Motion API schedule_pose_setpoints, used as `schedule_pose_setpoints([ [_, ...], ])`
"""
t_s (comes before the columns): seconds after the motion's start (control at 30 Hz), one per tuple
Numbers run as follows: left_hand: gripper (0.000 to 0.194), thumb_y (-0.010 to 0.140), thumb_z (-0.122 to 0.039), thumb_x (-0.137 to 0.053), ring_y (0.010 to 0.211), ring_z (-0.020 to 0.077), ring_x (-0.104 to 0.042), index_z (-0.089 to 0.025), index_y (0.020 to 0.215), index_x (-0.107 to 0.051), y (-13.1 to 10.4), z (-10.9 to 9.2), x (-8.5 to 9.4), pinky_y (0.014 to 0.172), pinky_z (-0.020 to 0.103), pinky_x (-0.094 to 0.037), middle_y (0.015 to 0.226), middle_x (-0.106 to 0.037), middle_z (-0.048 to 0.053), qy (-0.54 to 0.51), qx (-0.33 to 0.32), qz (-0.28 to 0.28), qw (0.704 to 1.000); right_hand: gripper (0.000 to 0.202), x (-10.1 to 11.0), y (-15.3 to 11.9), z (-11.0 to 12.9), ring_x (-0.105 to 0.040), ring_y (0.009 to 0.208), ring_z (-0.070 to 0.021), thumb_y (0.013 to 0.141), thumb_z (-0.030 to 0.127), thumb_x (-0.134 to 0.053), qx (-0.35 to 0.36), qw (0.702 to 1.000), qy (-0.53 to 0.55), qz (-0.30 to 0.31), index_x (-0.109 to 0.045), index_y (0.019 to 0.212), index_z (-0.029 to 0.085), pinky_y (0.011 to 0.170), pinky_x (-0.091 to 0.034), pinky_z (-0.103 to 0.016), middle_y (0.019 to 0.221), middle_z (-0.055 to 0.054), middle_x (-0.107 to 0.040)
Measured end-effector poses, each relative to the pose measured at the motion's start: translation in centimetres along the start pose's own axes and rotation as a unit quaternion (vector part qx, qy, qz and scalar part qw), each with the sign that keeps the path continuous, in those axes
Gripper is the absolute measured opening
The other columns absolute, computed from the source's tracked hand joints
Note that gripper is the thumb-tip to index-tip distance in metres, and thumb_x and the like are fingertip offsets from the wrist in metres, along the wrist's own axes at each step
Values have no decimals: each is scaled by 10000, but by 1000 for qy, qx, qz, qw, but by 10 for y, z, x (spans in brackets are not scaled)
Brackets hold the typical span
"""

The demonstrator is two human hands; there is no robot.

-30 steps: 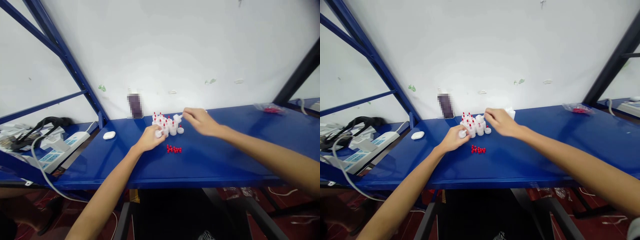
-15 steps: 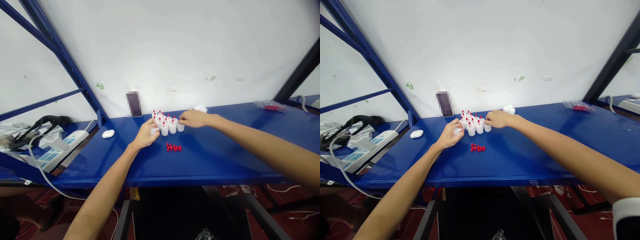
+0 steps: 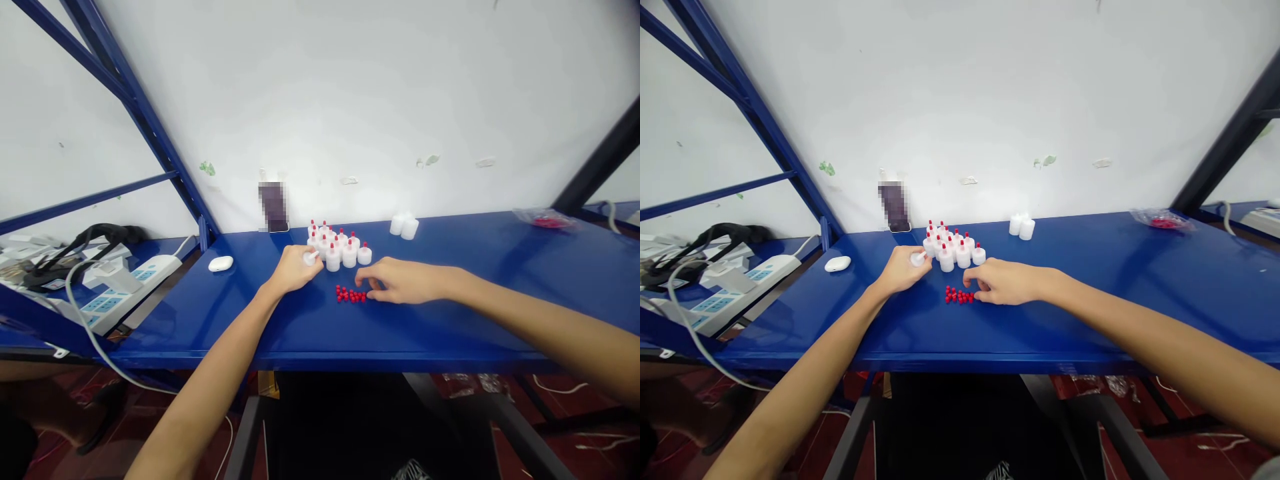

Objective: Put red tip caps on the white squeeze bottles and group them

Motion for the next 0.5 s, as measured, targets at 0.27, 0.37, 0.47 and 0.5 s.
schedule_pose_setpoints([
  [0.27, 104, 758, -255, -562, 587, 105, -457, -165, 716, -530, 0, -1, 1, 587, 228, -358, 646, -537, -29, -10, -21, -1, 1000, 128, -1, 7, -4, -536, 625, -138, 923, 212, -522, 45, 997, -10, -65, -644, 925, 175, 606, -368, -273, 743, -26, -640],
  [0.37, 92, 759, -239, -550, 583, 107, -442, -163, 709, -536, -1, -6, -3, 580, 232, -350, 628, -514, -30, -15, -35, 27, 999, 147, 2, 16, 1, -531, 622, -132, 944, 252, -519, 43, 977, 5, -211, -639, 972, 173, 623, -371, -273, 762, -22, -646],
  [0.47, 74, 753, -224, -554, 588, 104, -432, -160, 716, -547, -2, -11, -8, 586, 233, -345, 636, -516, -31, -21, -62, 40, 997, 161, 3, 28, 10, -532, 630, -124, 949, 293, -543, 50, 950, 44, -306, -637, 997, 171, 638, -384, -266, 794, -19, -660],
  [0.5, 73, 754, -220, -552, 588, 102, -431, -160, 714, -544, -3, -12, -8, 586, 234, -343, 641, -517, -32, -23, -69, 44, 996, 162, 2, 31, 13, -531, 632, -122, 947, 301, -553, 55, 943, 53, -323, -639, 992, 172, 640, -386, -265, 804, -19, -664],
])
Point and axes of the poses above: each hand's wrist, its own y-axis towards the middle knuckle, its own x-axis out of the back of the hand, z = x × y, the point moved 1 cm from there along y, towards the middle knuckle
